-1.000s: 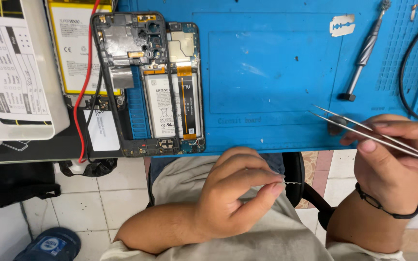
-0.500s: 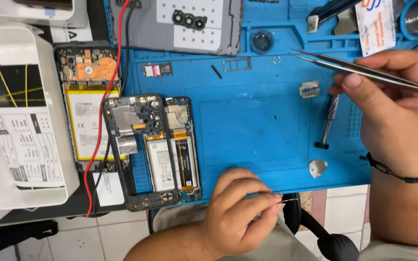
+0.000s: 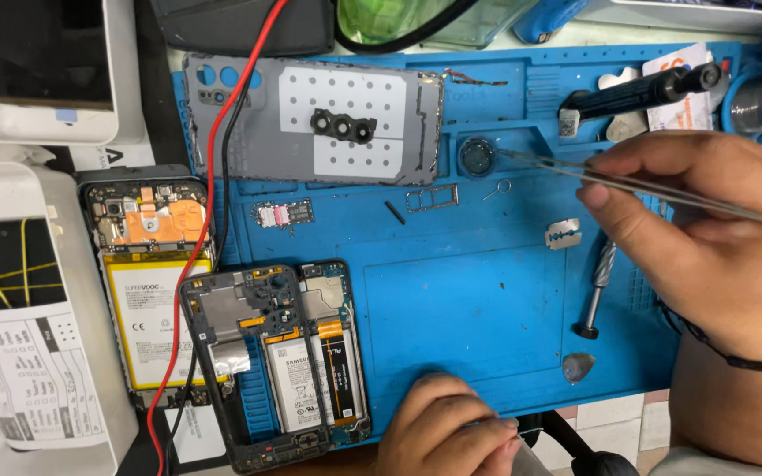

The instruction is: The person cleans a disassembled smartphone with a tissue, then uses tweezers to handle small components and screws on a blue work mat. They repeatedly pick up and place down tiny parts, occasionally wiping the mat and phone chassis.

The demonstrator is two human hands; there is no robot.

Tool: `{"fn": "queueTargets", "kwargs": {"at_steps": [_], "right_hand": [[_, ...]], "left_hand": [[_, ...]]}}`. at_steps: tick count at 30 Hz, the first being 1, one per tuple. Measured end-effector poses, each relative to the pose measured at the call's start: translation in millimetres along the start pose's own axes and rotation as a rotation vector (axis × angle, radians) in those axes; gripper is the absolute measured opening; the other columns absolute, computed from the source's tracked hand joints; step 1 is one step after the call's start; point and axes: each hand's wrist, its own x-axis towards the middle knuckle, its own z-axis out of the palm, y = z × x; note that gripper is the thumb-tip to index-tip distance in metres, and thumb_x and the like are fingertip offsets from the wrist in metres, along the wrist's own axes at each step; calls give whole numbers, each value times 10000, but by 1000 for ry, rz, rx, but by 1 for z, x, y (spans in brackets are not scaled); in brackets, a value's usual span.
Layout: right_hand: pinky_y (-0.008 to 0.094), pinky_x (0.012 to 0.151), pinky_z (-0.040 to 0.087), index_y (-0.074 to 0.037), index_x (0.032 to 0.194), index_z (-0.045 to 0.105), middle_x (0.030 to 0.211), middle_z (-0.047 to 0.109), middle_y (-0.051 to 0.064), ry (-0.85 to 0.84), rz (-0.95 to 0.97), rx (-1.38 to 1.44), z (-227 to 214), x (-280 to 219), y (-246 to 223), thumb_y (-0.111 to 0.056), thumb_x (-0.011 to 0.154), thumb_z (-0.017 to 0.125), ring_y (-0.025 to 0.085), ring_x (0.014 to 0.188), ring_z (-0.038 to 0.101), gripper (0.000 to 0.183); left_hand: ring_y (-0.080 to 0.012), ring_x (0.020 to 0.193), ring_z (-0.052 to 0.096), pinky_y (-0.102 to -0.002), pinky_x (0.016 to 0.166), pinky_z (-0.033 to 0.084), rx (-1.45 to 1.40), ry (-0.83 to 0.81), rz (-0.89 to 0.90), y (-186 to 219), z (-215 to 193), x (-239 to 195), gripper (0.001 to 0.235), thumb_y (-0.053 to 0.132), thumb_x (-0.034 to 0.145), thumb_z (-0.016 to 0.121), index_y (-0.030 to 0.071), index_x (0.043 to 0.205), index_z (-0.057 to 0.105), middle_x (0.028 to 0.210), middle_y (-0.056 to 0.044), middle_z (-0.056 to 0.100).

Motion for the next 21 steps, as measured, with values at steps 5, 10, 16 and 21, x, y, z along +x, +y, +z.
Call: {"fn": "queueTargets", "kwargs": {"at_steps": [5,10,16,21], "right_hand": [[317,766,572,105,1019,674,1002,710,205,-7,-133,-96,4,16,-5,93,865,791,281,879,721,193],[295,721,583,91,999,652,1027,707,204,-51,-195,-38,6,20,-3,84,884,787,257,837,725,178],[296,728,589,98,1020,647,1049,705,220,-49,-159,-13,7,16,5,74,887,783,259,847,730,193],[300,735,600,98,1016,647,1052,706,232,-53,-176,-21,7,16,3,77,888,777,275,900,737,183]], "left_hand": [[-216,944,678,-393,888,601,-48,-35,9,-5,0,-1,191,143,940,886,84,1026,725,927,-47,667],[-197,946,672,-363,851,594,-87,-42,22,-10,3,-4,211,164,973,875,92,1086,712,954,-35,669],[-192,958,665,-363,866,595,-83,-41,43,-12,4,-5,218,172,973,874,97,1092,707,960,-30,667],[-190,949,662,-370,858,592,-74,-42,28,-9,2,-4,204,161,972,879,96,1082,720,940,-32,663]]}}
